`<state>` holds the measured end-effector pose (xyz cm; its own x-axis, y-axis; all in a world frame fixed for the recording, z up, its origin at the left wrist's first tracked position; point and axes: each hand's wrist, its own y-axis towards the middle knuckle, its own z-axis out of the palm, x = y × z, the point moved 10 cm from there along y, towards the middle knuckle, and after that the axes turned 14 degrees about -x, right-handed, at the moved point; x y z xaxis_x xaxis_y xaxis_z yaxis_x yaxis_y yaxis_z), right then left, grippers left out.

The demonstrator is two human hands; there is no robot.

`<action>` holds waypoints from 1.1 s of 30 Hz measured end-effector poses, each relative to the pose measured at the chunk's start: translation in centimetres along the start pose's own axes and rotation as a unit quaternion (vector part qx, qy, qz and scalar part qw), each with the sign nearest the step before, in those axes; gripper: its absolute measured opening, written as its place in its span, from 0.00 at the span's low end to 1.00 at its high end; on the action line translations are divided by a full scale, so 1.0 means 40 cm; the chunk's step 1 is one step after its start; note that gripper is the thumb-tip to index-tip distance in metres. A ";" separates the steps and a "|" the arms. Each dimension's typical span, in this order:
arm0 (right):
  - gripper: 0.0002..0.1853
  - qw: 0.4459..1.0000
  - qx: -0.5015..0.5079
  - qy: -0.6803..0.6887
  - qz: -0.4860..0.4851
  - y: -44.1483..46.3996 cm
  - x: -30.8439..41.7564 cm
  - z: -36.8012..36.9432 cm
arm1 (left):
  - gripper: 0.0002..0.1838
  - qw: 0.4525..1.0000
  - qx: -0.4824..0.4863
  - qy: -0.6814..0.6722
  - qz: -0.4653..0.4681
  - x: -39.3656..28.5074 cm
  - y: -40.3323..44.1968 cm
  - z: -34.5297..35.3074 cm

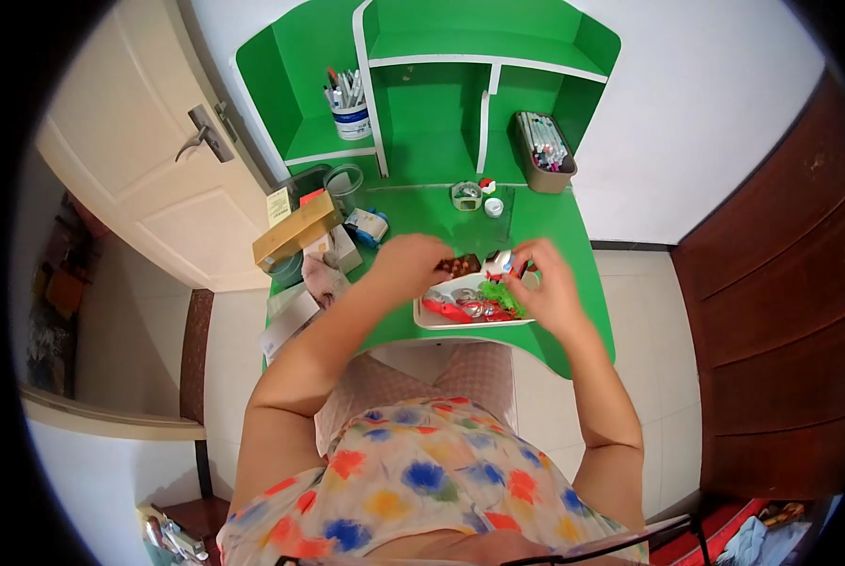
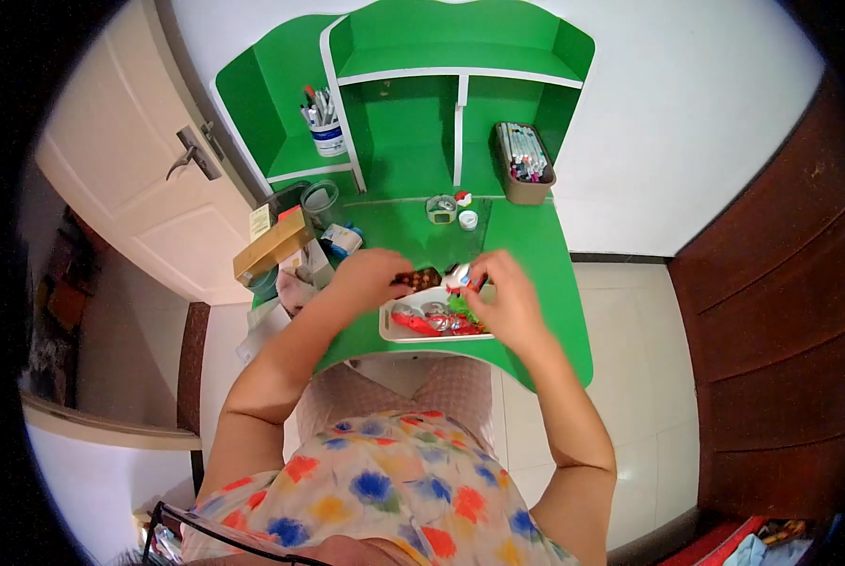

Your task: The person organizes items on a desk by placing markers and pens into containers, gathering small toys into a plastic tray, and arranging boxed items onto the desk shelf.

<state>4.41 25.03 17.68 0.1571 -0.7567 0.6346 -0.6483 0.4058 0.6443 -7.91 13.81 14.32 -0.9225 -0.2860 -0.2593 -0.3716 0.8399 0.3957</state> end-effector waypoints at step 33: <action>0.08 0.975 0.214 -0.003 -0.053 -0.129 0.036 0.258 | 0.10 0.977 -0.019 -0.178 -0.118 0.108 -0.082 0.093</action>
<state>0.31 16.56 10.85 0.2367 -0.7868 0.5700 -0.8802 0.0748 0.4688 -10.27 11.55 8.62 -0.7184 -0.2845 -0.6348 -0.5788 0.7506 0.3187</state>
